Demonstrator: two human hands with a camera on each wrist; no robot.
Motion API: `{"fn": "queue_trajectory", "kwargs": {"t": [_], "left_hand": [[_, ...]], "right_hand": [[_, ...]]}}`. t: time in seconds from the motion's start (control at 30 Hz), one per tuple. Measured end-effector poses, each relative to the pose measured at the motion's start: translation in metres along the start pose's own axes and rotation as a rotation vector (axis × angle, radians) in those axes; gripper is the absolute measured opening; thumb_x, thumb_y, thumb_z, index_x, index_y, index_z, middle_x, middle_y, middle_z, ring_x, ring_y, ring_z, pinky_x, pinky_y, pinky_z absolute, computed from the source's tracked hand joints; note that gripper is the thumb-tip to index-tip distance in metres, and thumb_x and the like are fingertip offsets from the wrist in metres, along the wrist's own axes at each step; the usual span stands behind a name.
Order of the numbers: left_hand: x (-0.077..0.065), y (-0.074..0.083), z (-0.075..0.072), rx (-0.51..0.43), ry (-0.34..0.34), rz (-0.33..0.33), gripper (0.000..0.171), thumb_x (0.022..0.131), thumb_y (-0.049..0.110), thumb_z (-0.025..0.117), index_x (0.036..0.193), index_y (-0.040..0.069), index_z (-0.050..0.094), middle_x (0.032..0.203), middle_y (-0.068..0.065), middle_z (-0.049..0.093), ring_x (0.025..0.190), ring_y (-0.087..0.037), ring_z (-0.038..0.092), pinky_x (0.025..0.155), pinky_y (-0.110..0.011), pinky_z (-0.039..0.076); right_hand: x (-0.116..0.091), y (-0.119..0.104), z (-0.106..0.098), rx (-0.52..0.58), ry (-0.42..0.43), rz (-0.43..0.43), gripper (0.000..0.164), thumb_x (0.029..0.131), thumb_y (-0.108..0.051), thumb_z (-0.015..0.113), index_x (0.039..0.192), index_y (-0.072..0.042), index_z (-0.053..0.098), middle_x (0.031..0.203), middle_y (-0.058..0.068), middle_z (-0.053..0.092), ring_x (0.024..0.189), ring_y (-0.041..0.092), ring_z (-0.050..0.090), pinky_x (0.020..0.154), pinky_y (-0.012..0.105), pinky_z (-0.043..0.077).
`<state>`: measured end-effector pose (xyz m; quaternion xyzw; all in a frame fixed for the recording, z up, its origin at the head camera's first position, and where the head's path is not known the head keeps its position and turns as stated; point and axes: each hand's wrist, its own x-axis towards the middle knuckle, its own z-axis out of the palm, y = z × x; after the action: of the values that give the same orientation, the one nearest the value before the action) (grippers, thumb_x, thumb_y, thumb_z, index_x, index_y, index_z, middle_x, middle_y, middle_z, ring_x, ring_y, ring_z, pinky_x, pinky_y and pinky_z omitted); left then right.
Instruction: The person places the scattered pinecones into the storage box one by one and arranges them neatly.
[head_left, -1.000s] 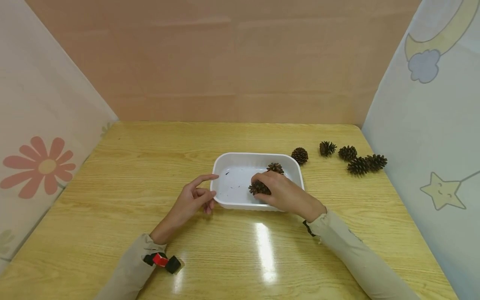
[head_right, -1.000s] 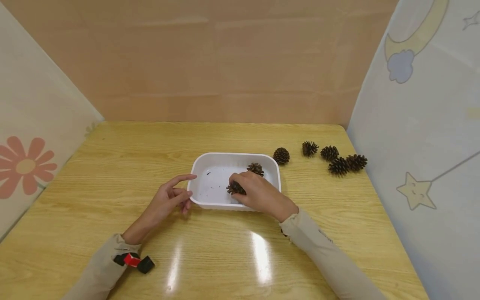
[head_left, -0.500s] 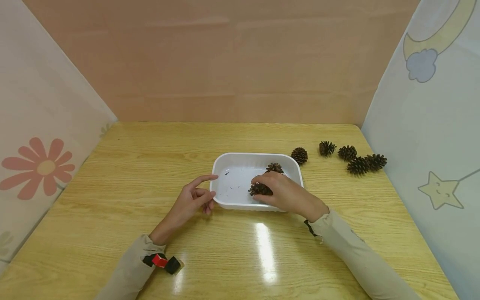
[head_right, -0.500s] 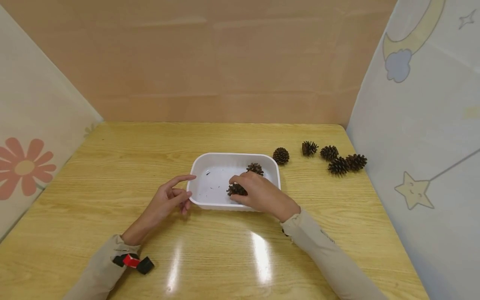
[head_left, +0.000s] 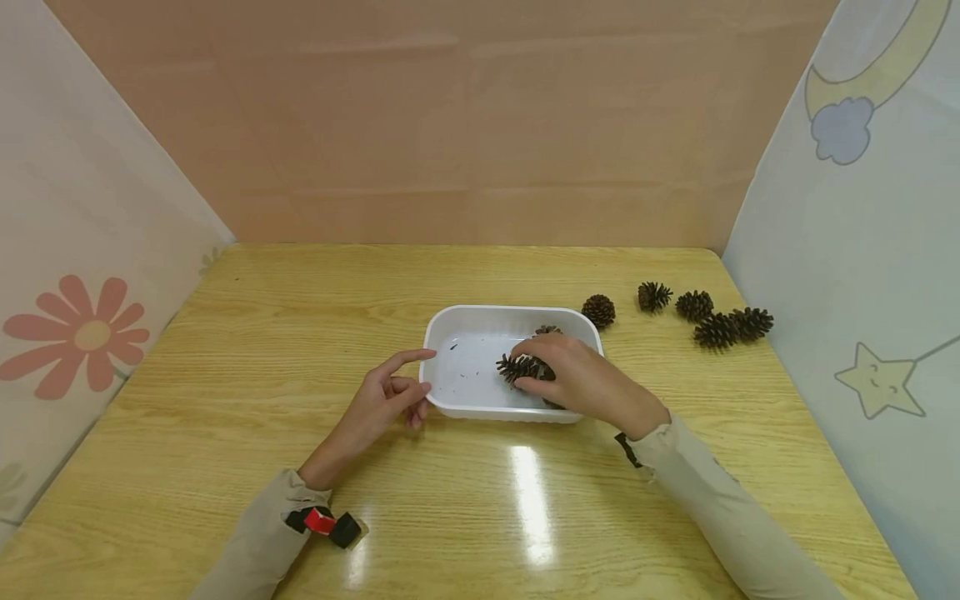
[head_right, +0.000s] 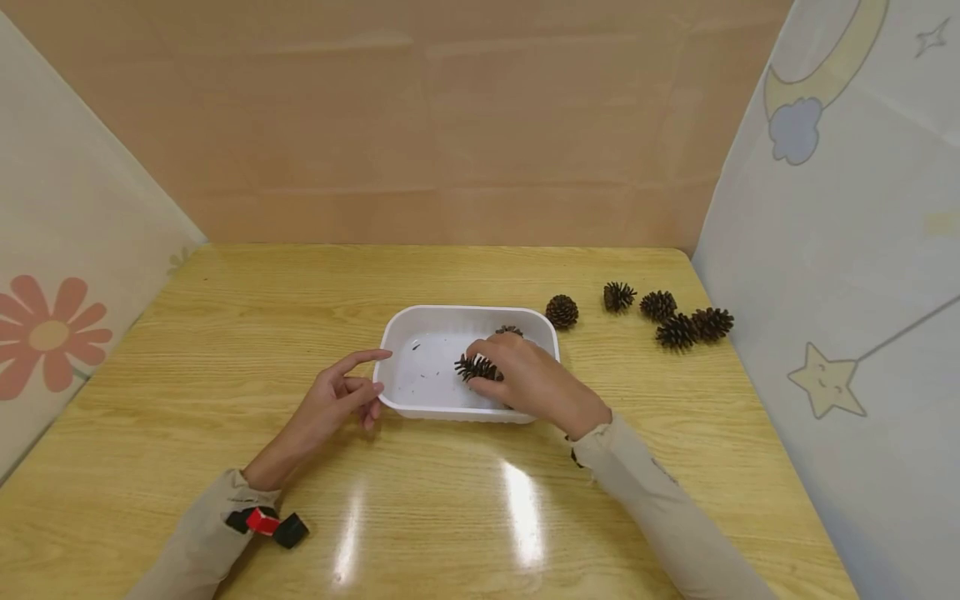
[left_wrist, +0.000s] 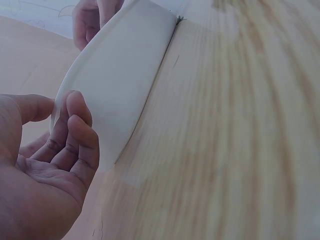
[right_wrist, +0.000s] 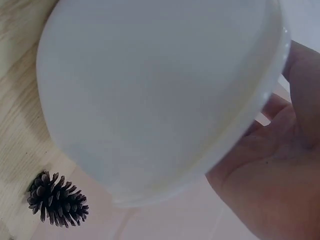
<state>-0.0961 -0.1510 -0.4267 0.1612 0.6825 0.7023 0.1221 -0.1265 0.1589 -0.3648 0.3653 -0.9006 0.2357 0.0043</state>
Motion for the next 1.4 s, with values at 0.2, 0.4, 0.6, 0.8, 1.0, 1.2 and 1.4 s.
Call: {"fn": "queue_trajectory", "kwargs": {"t": [0.2, 0.4, 0.6, 0.8, 1.0, 1.2, 1.4], "left_hand": [[0.000, 0.000, 0.000, 0.001, -0.005, 0.004, 0.050, 0.100, 0.007, 0.059, 0.145, -0.004, 0.040, 0.068, -0.009, 0.065, 0.054, -0.015, 0.060, 0.051, -0.031, 0.055], [0.000, 0.000, 0.000, 0.002, -0.007, 0.005, 0.050, 0.100, 0.007, 0.059, 0.145, -0.005, 0.040, 0.069, -0.009, 0.065, 0.054, -0.015, 0.060, 0.051, -0.031, 0.056], [0.000, 0.003, 0.000, 0.000, -0.009, -0.001, 0.050, 0.101, 0.008, 0.059, 0.146, -0.003, 0.040, 0.069, -0.009, 0.065, 0.054, -0.016, 0.060, 0.052, -0.031, 0.056], [0.000, 0.004, 0.000, 0.001, -0.015, -0.005, 0.051, 0.101, 0.010, 0.059, 0.146, -0.003, 0.039, 0.070, -0.008, 0.065, 0.055, -0.016, 0.060, 0.052, -0.031, 0.056], [0.001, 0.003, -0.001, -0.003, -0.014, 0.001, 0.051, 0.101, 0.010, 0.059, 0.146, -0.003, 0.039, 0.069, -0.008, 0.065, 0.055, -0.016, 0.060, 0.052, -0.031, 0.056], [0.001, 0.000, -0.001, -0.004, -0.016, 0.009, 0.050, 0.101, 0.008, 0.058, 0.146, -0.004, 0.039, 0.069, -0.008, 0.065, 0.054, -0.016, 0.059, 0.052, -0.031, 0.055], [0.001, 0.000, -0.001, 0.005, -0.015, 0.006, 0.050, 0.101, 0.009, 0.059, 0.146, -0.004, 0.040, 0.068, -0.009, 0.065, 0.053, -0.016, 0.059, 0.051, -0.032, 0.055]], "right_hand": [[-0.001, 0.002, -0.007, 0.000, 0.014, -0.004, 0.033, 0.092, -0.021, 0.074, 0.119, -0.003, 0.068, 0.113, 0.011, 0.069, 0.104, 0.027, 0.065, 0.091, 0.041, 0.054], [-0.004, 0.007, -0.014, -0.008, 0.048, -0.010, 0.032, 0.093, -0.019, 0.073, 0.121, -0.003, 0.067, 0.117, 0.010, 0.068, 0.112, 0.027, 0.063, 0.098, 0.043, 0.050], [-0.004, 0.012, -0.021, -0.006, 0.081, 0.009, 0.032, 0.093, -0.017, 0.073, 0.121, -0.003, 0.067, 0.121, 0.011, 0.068, 0.116, 0.028, 0.062, 0.101, 0.045, 0.049], [-0.002, 0.020, -0.026, -0.027, 0.105, 0.022, 0.029, 0.093, -0.014, 0.072, 0.119, -0.002, 0.068, 0.118, 0.012, 0.069, 0.111, 0.030, 0.064, 0.097, 0.047, 0.051], [-0.003, 0.028, -0.032, -0.023, 0.119, 0.071, 0.031, 0.094, -0.014, 0.070, 0.122, -0.002, 0.066, 0.121, 0.013, 0.068, 0.110, 0.033, 0.063, 0.095, 0.048, 0.051], [-0.002, 0.036, -0.036, -0.044, 0.151, 0.108, 0.031, 0.094, -0.012, 0.070, 0.121, 0.001, 0.065, 0.120, 0.017, 0.067, 0.110, 0.037, 0.062, 0.093, 0.051, 0.051], [-0.003, 0.047, -0.041, -0.118, 0.177, 0.139, 0.031, 0.094, -0.009, 0.069, 0.122, 0.002, 0.064, 0.118, 0.021, 0.067, 0.111, 0.039, 0.060, 0.096, 0.054, 0.048]]}}
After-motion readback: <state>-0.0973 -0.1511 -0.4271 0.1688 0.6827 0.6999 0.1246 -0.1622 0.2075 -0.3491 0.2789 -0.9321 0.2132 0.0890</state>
